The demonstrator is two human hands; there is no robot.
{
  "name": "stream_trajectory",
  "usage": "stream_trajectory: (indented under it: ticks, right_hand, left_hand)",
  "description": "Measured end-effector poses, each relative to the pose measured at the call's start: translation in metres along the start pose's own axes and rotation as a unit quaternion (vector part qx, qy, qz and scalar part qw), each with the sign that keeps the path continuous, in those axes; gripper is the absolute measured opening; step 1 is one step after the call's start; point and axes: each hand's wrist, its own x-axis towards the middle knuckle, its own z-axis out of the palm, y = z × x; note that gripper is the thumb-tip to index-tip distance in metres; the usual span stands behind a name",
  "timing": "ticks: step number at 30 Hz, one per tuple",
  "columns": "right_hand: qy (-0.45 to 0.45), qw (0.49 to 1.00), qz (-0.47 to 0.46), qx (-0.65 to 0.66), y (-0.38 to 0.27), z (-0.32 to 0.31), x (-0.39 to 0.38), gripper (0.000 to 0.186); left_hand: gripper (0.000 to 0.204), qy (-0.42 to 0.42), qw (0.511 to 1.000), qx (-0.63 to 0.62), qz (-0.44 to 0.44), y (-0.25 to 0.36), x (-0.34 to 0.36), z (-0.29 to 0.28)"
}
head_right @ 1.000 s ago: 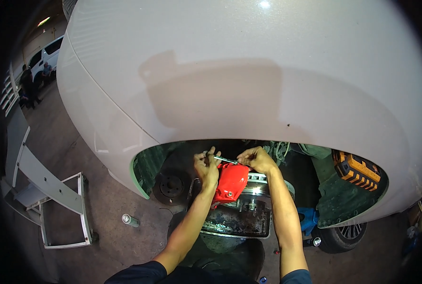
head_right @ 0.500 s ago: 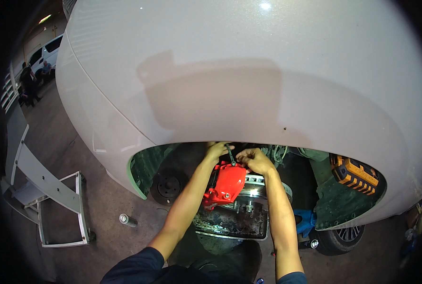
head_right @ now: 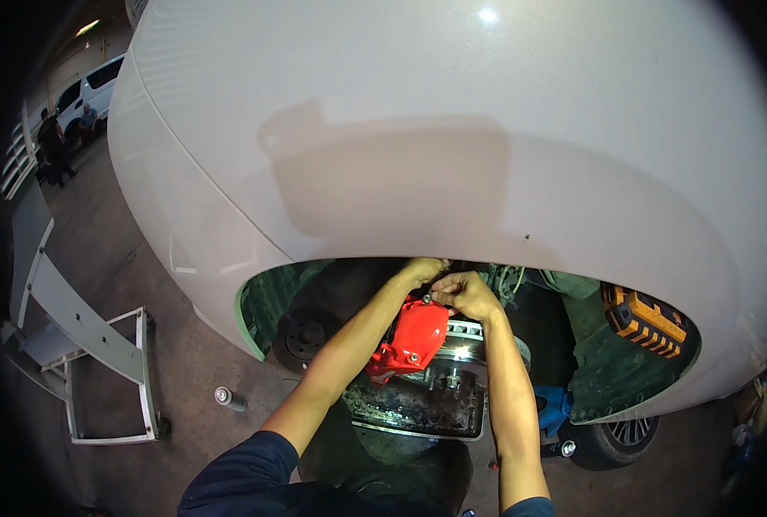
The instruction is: Repairing or maintaining a vehicle's disc brake system by handling the caliper and brake pads.
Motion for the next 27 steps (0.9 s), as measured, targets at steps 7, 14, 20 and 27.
stream_trajectory:
  ticks: [7,14,20,27]
  right_hand:
    - [0.031,0.997,-0.008,0.074,0.001,-0.004,-0.002,0.019]
    - [-0.024,1.0,0.01,0.001,-0.001,-0.001,0.001,0.016]
    - [-0.019,1.0,-0.011,-0.001,-0.001,0.0,0.0,0.015]
    - [-0.011,0.998,-0.008,-0.059,0.006,0.002,0.005,0.015]
  left_hand:
    - [0.024,0.026,0.979,-0.203,-0.017,0.017,-0.027,-0.004]
    - [0.03,0.296,0.857,-0.405,0.115,0.009,-0.116,-0.005]
    - [0.019,0.31,0.849,-0.392,0.171,0.005,-0.142,0.0]
    - [0.025,0.344,0.877,-0.274,0.192,-0.007,-0.18,0.011]
